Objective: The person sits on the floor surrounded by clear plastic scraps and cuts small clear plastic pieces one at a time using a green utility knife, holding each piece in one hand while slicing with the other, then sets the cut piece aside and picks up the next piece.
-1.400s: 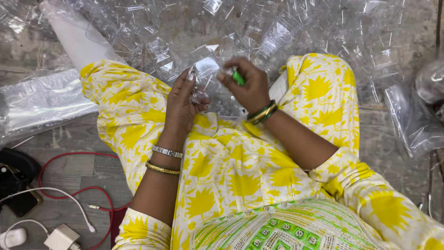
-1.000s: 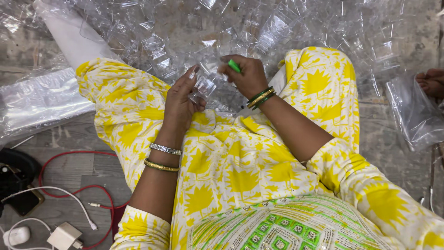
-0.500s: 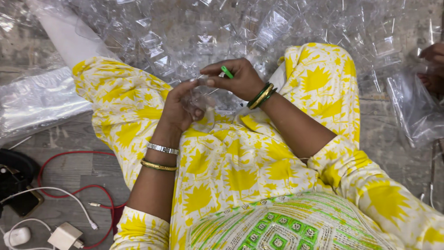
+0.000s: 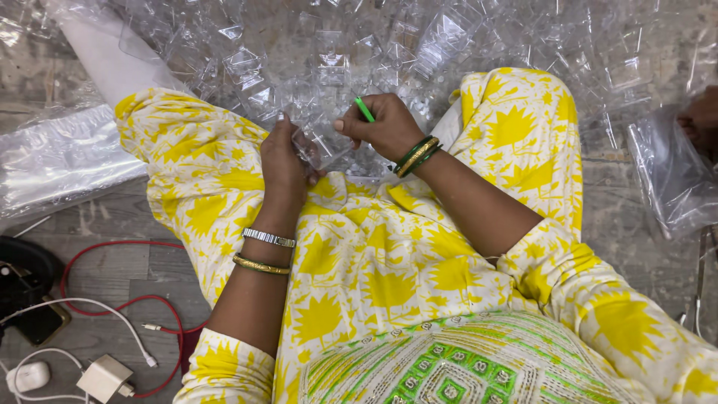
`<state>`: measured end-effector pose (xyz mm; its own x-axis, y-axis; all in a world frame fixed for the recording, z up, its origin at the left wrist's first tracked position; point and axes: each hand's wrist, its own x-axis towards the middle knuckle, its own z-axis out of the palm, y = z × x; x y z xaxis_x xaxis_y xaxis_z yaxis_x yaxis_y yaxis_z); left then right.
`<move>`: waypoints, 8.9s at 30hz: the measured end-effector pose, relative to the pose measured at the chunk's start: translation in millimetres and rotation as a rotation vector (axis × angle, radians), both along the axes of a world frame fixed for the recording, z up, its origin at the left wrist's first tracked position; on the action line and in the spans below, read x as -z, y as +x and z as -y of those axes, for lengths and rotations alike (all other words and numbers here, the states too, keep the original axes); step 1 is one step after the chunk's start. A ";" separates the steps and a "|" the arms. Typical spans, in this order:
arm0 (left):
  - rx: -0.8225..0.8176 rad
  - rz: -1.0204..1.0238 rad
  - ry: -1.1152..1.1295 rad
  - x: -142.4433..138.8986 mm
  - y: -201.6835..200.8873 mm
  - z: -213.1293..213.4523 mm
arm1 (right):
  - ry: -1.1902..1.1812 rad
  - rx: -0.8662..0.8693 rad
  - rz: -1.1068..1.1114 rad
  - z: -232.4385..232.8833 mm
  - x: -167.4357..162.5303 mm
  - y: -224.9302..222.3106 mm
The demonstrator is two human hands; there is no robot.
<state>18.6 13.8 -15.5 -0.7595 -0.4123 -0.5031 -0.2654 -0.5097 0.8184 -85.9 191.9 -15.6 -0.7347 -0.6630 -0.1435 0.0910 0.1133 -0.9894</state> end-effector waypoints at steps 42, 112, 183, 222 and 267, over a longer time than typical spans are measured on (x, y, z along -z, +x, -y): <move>-0.138 -0.135 0.331 15.8 -3.3 15.5 | -0.127 -0.273 -0.314 -9.6 14.3 5.1; 0.234 -0.395 0.256 14.9 -5.1 2.6 | -0.132 0.152 -0.235 -9.8 10.4 -5.3; -0.026 -0.577 -0.023 3.2 -5.5 3.1 | 0.507 -0.127 -0.829 14.7 -14.5 43.1; -0.017 -0.461 -0.055 10.3 -7.8 -23.0 | 0.569 -0.174 -0.639 -15.5 -9.9 39.4; -0.045 -0.646 0.273 9.9 -10.4 4.1 | 0.040 0.208 0.356 -9.3 29.1 -2.2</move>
<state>8.3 9.7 -25.3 -0.9264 -0.3736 -0.0466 0.2572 -0.7185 0.6463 -88.1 201.3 -44.6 -0.7523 -0.4946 -0.4352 0.4517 0.0938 -0.8872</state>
